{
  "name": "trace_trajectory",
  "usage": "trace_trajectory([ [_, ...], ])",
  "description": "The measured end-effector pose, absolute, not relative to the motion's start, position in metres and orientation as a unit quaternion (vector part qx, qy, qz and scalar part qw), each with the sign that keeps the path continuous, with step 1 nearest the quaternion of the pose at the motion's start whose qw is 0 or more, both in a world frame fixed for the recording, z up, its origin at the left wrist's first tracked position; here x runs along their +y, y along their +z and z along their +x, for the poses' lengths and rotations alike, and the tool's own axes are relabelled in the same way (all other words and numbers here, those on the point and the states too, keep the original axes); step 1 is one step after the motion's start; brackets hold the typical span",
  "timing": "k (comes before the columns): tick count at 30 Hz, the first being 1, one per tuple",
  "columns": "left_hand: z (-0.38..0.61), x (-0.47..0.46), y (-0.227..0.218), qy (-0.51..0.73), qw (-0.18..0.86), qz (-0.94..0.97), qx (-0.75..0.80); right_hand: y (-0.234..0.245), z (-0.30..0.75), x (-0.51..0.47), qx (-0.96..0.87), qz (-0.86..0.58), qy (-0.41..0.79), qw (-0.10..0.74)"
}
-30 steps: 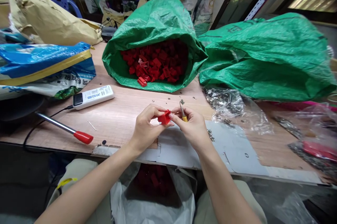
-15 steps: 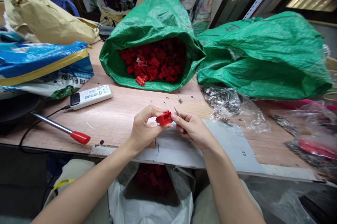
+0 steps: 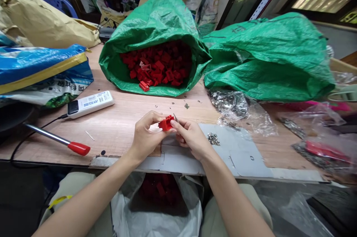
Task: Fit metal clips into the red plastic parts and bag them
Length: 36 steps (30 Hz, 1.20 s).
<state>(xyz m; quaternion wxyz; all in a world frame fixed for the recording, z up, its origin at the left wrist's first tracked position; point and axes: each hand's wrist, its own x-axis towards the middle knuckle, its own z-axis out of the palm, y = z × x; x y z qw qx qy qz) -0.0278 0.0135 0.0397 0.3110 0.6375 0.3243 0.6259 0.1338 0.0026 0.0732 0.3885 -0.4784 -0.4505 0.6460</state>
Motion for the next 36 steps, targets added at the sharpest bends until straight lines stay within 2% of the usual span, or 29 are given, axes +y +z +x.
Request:
trace_trajectory([
  [4, -0.027, 0.013, 0.039, 0.622, 0.353, 0.633, 0.296, 0.074, 0.136, 0.004, -0.405, -0.452, 0.697, 0.382],
  [9, -0.027, 0.016, 0.046, 0.607, 0.495, 0.563, 0.264, 0.076, 0.139, 0.003, -0.408, -0.433, 0.716, 0.365],
  [12, -0.029, 0.019, 0.050, 0.583, 0.550, 0.520, 0.296, 0.089, 0.158, 0.000, -0.513, -0.495, 0.620, 0.328],
  [15, -0.030, 0.019, 0.049, 0.523, 0.582, 0.518, 0.347, 0.101, 0.194, -0.004, -0.633, -0.599, 0.394, 0.294],
  [17, -0.029, 0.017, 0.047, 0.470, 0.578, 0.552, 0.374, 0.104, 0.218, -0.007, -0.662, -0.664, 0.266, 0.224],
  [19, -0.027, 0.014, 0.045, 0.431, 0.552, 0.603, 0.383, 0.104, 0.233, -0.009, -0.670, -0.699, 0.205, 0.147],
  [24, -0.023, 0.010, 0.044, 0.390, 0.461, 0.697, 0.386, 0.101, 0.223, -0.014, -0.691, -0.686, 0.221, 0.053],
  [28, -0.025, 0.010, 0.044, 0.381, 0.458, 0.702, 0.390, 0.099, 0.205, -0.014, -0.678, -0.712, 0.180, 0.013],
  [32, -0.025, 0.010, 0.043, 0.381, 0.470, 0.693, 0.391, 0.100, 0.203, -0.014, -0.676, -0.724, 0.142, 0.002],
  [34, -0.025, 0.010, 0.042, 0.392, 0.471, 0.684, 0.395, 0.099, 0.204, -0.013, -0.676, -0.726, 0.123, 0.028],
  [36, -0.024, 0.011, 0.041, 0.405, 0.469, 0.676, 0.400, 0.098, 0.202, -0.010, -0.663, -0.731, 0.136, 0.091],
])
